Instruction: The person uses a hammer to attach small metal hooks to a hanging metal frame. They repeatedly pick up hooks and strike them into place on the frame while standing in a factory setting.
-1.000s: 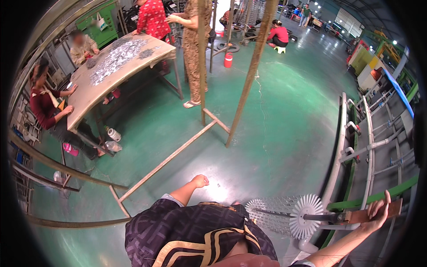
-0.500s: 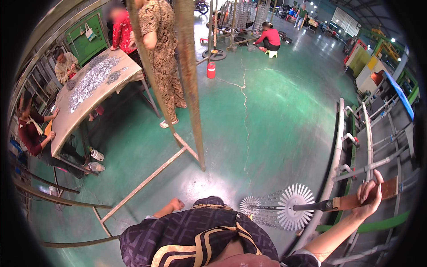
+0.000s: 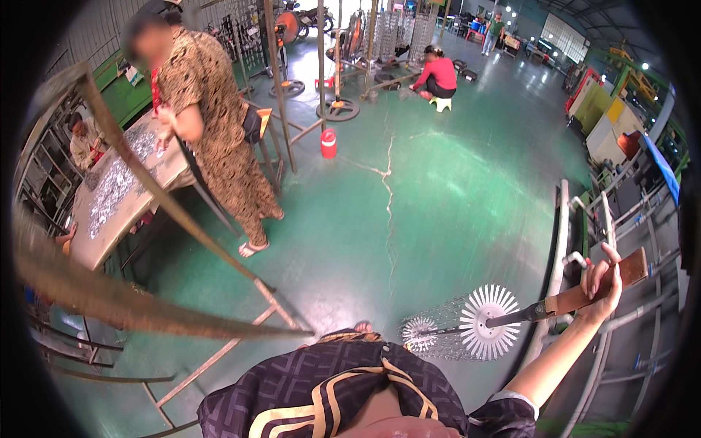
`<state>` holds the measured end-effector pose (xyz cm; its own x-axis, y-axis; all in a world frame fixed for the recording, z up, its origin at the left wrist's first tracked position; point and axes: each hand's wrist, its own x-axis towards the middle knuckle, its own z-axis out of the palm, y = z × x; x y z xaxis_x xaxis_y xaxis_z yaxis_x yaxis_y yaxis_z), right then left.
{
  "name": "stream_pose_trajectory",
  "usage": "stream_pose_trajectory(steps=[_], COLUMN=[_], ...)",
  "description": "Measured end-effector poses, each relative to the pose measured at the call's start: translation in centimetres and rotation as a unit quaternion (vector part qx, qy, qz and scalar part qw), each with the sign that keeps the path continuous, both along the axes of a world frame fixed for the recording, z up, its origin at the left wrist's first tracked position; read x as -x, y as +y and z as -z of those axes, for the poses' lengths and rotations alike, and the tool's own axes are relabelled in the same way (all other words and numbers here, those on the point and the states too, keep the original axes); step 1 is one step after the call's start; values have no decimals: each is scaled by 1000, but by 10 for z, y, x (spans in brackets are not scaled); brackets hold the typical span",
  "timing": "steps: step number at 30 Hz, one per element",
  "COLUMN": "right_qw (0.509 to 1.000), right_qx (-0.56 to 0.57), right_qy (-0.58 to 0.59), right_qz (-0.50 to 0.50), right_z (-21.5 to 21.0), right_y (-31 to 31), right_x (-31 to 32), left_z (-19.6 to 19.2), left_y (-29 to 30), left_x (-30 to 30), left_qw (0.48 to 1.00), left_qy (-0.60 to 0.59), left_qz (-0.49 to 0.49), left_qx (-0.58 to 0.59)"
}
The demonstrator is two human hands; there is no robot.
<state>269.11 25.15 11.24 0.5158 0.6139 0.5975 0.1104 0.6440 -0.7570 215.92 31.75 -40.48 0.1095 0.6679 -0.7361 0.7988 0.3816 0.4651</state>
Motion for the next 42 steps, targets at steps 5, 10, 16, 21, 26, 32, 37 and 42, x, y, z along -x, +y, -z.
stream_pose_trajectory(steps=[5,10,16,21,26,32,37,42], right_qw=[999,998,996,995,991,992,992,994], right_qx=[-18,-14,-19,-18,-8,-12,-8,-8], right_qy=[-20,-16,-16,-24,-29,-28,-26,-23], right_qz=[-32,-61,-81,-100,-129,-125,-122,-107], right_z=[-6,1,6,3,4,22,16,19], right_y=[113,236,363,470,590,710,794,882], right_x=[-80,-137,-191,-232,-269,-295,-314,-328], left_z=[-4,-12,-53,-249,-463,-524,-531,-523], left_y=[108,173,309,502,568,675,770,844], left_x=[-80,-120,-182,-288,-373,-419,-437,-448], left_qw=[999,998,948,774,470,287,286,315], left_qy=[-53,-43,-180,-475,-706,-801,-816,-823], left_qz=[6,-48,-231,-212,156,390,375,334], left_qx=[12,4,-123,-360,-506,-352,-333,-334])
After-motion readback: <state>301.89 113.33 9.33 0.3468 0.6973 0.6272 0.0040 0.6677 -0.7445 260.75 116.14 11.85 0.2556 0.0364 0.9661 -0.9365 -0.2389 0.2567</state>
